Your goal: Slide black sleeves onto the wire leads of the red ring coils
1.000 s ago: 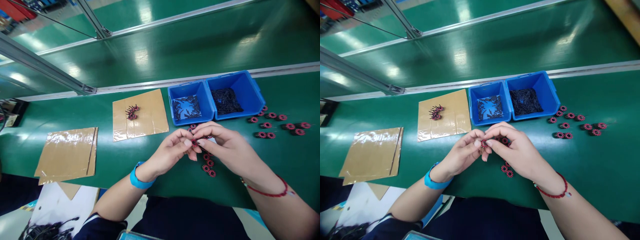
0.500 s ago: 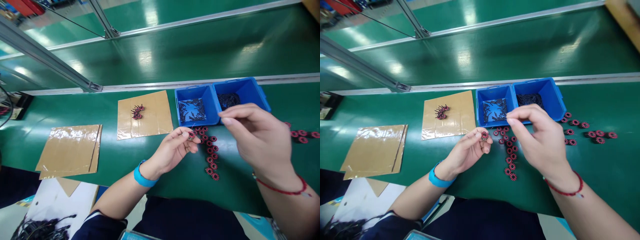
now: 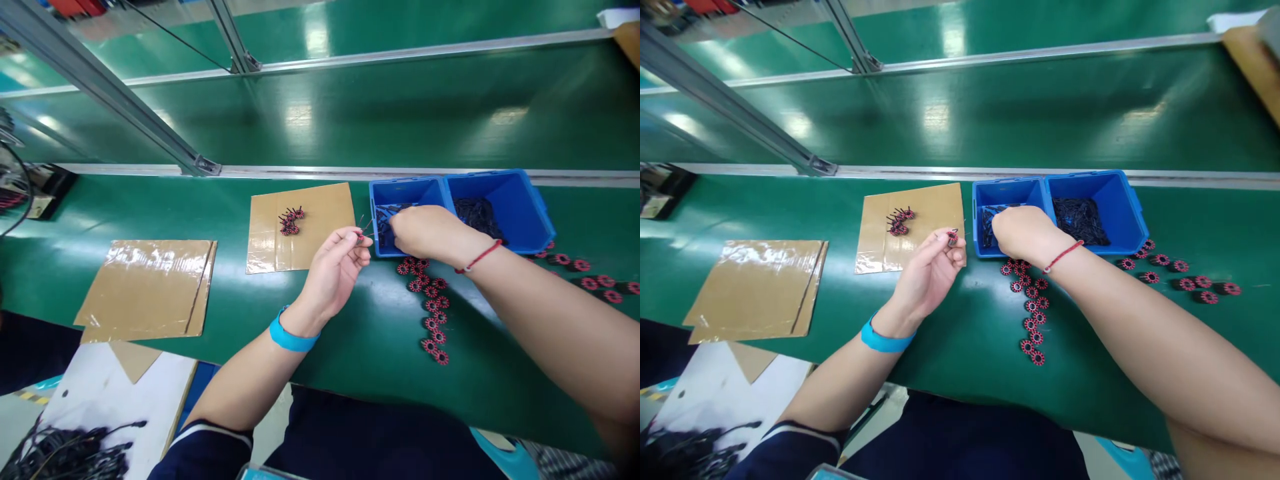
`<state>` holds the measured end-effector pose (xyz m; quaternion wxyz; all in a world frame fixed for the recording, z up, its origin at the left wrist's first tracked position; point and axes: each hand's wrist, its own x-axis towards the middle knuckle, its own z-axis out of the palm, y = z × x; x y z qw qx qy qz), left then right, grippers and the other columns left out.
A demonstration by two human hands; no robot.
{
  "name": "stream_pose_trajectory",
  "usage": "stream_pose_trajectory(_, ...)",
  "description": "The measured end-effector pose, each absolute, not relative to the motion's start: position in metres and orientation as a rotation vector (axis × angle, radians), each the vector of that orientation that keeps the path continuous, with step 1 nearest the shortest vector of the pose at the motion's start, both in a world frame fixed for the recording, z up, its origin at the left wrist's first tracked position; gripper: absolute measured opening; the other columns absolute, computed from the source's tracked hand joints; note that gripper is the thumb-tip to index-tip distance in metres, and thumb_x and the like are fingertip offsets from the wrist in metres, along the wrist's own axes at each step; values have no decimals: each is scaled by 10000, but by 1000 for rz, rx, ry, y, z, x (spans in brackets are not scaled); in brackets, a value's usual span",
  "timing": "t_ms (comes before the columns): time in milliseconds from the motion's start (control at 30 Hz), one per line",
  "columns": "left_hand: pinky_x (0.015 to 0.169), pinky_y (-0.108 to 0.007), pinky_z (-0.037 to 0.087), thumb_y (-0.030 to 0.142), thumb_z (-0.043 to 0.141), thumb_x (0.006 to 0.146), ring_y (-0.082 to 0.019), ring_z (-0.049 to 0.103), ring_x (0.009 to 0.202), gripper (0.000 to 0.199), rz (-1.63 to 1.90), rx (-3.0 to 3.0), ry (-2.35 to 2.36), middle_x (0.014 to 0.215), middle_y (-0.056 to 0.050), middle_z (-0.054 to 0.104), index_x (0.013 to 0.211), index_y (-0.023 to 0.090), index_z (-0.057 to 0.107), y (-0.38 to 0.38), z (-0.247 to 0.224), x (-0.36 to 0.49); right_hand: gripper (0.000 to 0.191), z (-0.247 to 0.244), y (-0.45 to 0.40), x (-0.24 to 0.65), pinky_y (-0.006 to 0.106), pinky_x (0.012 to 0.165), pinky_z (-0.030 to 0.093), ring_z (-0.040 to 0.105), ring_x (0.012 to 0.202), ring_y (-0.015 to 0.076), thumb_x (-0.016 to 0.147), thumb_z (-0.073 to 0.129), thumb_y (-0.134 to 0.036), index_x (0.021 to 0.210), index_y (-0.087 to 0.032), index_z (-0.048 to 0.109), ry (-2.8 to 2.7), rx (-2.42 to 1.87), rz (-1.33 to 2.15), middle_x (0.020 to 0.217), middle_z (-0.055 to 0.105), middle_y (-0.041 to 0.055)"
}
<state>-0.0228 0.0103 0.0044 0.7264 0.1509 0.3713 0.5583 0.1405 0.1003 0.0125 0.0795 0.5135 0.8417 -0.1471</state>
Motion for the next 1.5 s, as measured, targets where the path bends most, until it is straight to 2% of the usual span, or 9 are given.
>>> stream_pose_trajectory(100, 671, -233, 435, 196, 616, 889, -76, 577, 638, 41, 1213, 333, 802, 779, -12, 676, 882, 157, 627, 7, 7, -22, 122, 18, 102, 147, 353, 614, 467, 669, 680, 248, 688, 626, -121, 600, -204, 644, 2581, 1536, -503, 675, 715, 92)
stream_pose_trajectory(200, 683, -229, 441, 196, 628, 882, -76, 583, 651, 41, 1197, 343, 768, 778, -10, 675, 882, 156, 634, 3, 10, -21, 79, 27, 98, 159, 314, 588, 468, 631, 623, 179, 753, 598, -185, 685, -218, 623, 2704, 1687, -754, 680, 701, 20)
stream_pose_trajectory(400, 656, -221, 439, 211, 658, 869, -77, 589, 638, 68, 1127, 408, 724, 785, -12, 683, 905, 155, 646, -7, 14, -15, 133, 40, 65, 176, 318, 662, 569, 688, 687, 165, 788, 716, -291, 870, -211, 647, 2592, 1995, -1956, 737, 708, 13)
stream_pose_trajectory(500, 672, -227, 454, 226, 670, 868, -83, 601, 648, 99, 1037, 440, 718, 801, -23, 693, 932, 155, 645, -15, 17, -12, 238, 40, 41, 180, 302, 700, 589, 699, 726, 144, 794, 762, -269, 1018, -208, 711, 2436, 2004, -2303, 833, 715, 13)
stream_pose_trajectory(633, 691, -230, 474, 246, 694, 866, -94, 640, 669, 133, 924, 477, 663, 834, -39, 713, 949, 152, 648, -22, 17, -8, 70, 34, 15, 183, 259, 690, 588, 699, 719, 117, 822, 766, -238, 887, -258, 751, 2213, 2044, -2671, 844, 723, -15)
stream_pose_trajectory(700, 694, -228, 482, 260, 706, 864, -97, 654, 679, 156, 891, 492, 638, 844, -42, 718, 962, 149, 658, -23, 16, -7, 48, 32, 5, 182, 248, 687, 587, 703, 715, 112, 836, 758, -233, 862, -272, 754, 2104, 2069, -2822, 835, 731, -24)
stream_pose_trajectory(800, 697, -220, 490, 283, 703, 875, -95, 659, 685, 178, 875, 514, 618, 848, -45, 723, 980, 145, 667, -24, 13, -6, 50, 33, -6, 180, 230, 710, 584, 716, 759, 110, 862, 741, -238, 873, -281, 763, 2086, 2160, -2845, 848, 745, -25)
stream_pose_trajectory(1000, 691, -204, 495, 294, 685, 894, -90, 664, 688, 171, 872, 521, 600, 849, -42, 727, 981, 147, 673, -25, 13, -7, 92, 37, -13, 178, 185, 752, 582, 725, 802, 92, 895, 707, -217, 886, -290, 761, 2274, 2330, -2643, 863, 766, -36)
stream_pose_trajectory(1500, 694, -205, 503, 304, 692, 891, -91, 665, 684, 178, 895, 502, 593, 841, -39, 727, 982, 151, 683, -24, 12, -8, 78, 34, -18, 181, 185, 732, 590, 730, 809, 102, 896, 705, -230, 923, -284, 753, 2355, 2346, -2449, 847, 768, -26)
